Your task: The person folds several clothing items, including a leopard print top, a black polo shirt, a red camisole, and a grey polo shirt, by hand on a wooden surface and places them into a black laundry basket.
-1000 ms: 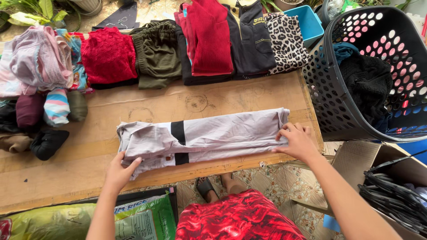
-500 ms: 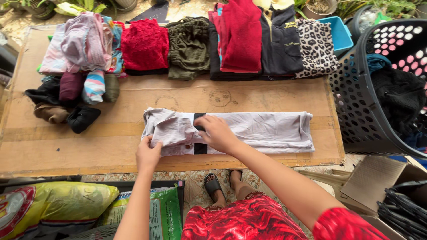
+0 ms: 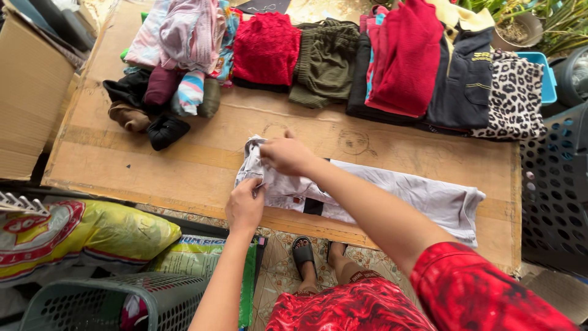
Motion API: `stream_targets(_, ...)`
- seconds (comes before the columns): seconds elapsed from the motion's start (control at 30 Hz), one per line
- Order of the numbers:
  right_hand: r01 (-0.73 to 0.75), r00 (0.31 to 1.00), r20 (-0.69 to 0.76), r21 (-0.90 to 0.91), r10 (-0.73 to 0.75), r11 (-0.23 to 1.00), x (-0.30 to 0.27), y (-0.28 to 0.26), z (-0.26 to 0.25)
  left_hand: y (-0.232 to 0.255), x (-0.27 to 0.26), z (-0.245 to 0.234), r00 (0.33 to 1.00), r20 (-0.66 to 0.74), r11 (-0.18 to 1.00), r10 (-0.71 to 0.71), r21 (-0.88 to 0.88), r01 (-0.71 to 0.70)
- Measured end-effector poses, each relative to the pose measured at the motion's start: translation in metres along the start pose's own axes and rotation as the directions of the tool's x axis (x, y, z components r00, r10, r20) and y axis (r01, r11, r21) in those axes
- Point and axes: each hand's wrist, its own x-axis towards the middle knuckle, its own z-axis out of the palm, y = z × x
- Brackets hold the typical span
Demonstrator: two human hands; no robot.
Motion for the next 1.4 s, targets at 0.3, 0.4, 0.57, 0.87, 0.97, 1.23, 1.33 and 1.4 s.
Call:
stream_targets(0.3,-0.315,0.948,0.292,0.916,0.125,0.249,-0.015,0.033,0.005,-0.009,0.008,-0.008,0.959,0.097,0.958,-0.265,-0.084,0.273)
stream_targets(0.4,-0.285,0.952,0.228,0.901,0.203,0.327,-0.01,0.029,0.014,-0.013,0.01,-0.006,0.922,0.154,0.926,-0.355,-0.077,0.37)
stream_targets(0.57,-0.199,0.967,0.048,0.757,0.25,0.622,-0.01,0.029,0.008,-0.034,0.016,0.008,0.935,0.135,0.937,-0.328,-0.075,0.34)
stream_targets(0.87,-0.418,0.827,-0.122,0.52,0.549,0.745,-0.071,0.02,0.003,-0.027,0.027,0.01,0.894,0.186,0.911,-0.408,0.02,0.412)
stream_targets(0.97,-0.558,0.746,0.045,0.588,0.665,0.586,-0.076,0.018,0.01,-0.015,0.036,0.011,0.887,0.17,0.9,-0.429,0.162,0.404)
stream_targets(1.23,-0.219,0.734,-0.212,0.825,0.645,0.52,-0.098,0.013,0.035,-0.012,0.045,0.016,0.919,0.076,0.914,-0.387,0.163,0.371)
stream_targets(1.33,-0.215,0.696,-0.375,0.705,0.612,0.676,-0.118,0.001,0.03,-0.012,0.034,0.02,0.947,0.016,0.927,-0.32,0.213,0.309)
stream_targets(1.4,-0.195,0.732,-0.505,0.488,0.457,0.851,-0.147,-0.003,0.023,-0.009,0.023,0.029,0.979,-0.127,0.943,-0.157,0.276,0.187)
